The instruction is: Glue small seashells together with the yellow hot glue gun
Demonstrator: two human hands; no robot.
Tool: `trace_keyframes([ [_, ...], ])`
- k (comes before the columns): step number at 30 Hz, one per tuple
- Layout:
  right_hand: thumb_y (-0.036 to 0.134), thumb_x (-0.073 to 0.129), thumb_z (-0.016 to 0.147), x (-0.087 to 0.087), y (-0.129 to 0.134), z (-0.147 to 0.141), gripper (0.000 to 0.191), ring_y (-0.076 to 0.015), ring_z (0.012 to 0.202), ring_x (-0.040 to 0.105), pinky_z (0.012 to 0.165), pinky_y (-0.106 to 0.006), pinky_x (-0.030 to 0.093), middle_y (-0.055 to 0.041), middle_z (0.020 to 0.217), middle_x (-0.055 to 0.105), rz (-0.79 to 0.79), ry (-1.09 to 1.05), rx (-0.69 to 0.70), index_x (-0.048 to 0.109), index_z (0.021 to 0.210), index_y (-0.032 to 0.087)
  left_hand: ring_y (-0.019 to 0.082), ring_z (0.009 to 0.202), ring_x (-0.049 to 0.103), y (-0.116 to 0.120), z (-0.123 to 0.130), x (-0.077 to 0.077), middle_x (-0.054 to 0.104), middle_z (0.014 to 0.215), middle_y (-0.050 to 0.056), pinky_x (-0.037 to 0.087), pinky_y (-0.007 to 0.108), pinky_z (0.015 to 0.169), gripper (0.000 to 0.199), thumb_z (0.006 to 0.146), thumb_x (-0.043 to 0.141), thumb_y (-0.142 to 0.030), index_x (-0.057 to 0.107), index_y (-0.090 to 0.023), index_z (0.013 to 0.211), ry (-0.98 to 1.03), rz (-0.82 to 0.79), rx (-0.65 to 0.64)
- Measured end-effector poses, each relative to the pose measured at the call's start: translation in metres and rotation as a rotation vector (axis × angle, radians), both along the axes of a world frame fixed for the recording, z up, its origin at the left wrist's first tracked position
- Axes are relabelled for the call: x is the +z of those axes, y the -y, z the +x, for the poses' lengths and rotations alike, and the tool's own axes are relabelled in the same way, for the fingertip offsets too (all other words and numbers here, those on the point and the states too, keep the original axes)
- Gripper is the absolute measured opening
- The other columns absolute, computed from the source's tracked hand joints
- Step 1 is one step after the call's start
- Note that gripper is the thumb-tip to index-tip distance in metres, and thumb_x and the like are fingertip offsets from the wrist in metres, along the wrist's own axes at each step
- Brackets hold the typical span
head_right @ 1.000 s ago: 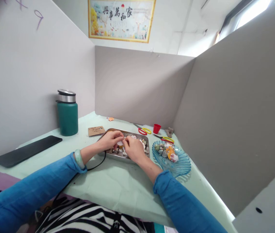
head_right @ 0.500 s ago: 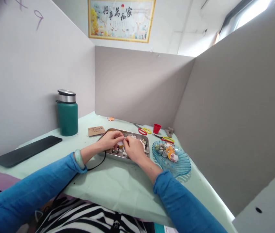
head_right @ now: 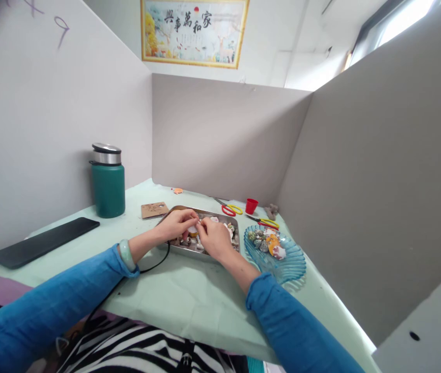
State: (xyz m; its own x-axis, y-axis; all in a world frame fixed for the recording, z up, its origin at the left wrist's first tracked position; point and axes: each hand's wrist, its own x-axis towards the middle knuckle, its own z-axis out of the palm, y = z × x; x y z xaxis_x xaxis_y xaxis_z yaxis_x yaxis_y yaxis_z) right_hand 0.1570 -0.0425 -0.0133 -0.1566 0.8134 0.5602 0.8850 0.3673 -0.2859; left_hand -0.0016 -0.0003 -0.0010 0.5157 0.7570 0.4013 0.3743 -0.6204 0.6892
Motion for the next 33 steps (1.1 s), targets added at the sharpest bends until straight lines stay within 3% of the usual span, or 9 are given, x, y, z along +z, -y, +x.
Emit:
trace_keyframes([
  [33,0.035,0.039,0.088,-0.0005,-0.0004,0.0002,0.029,-0.0112,0.058,0.053,0.055,-0.021,0.028,-0.0013,0.067,0.064,0.013,0.007,0.001,0.061,0.077,0.019,0.008,0.041,0.052,0.0003,0.0,-0.0001,0.054,0.054,-0.003,0.036,0.016,0.038,0.031,0.079,0.046,-0.044,0.057,-0.015,0.081,0.021,-0.007,-0.014],
])
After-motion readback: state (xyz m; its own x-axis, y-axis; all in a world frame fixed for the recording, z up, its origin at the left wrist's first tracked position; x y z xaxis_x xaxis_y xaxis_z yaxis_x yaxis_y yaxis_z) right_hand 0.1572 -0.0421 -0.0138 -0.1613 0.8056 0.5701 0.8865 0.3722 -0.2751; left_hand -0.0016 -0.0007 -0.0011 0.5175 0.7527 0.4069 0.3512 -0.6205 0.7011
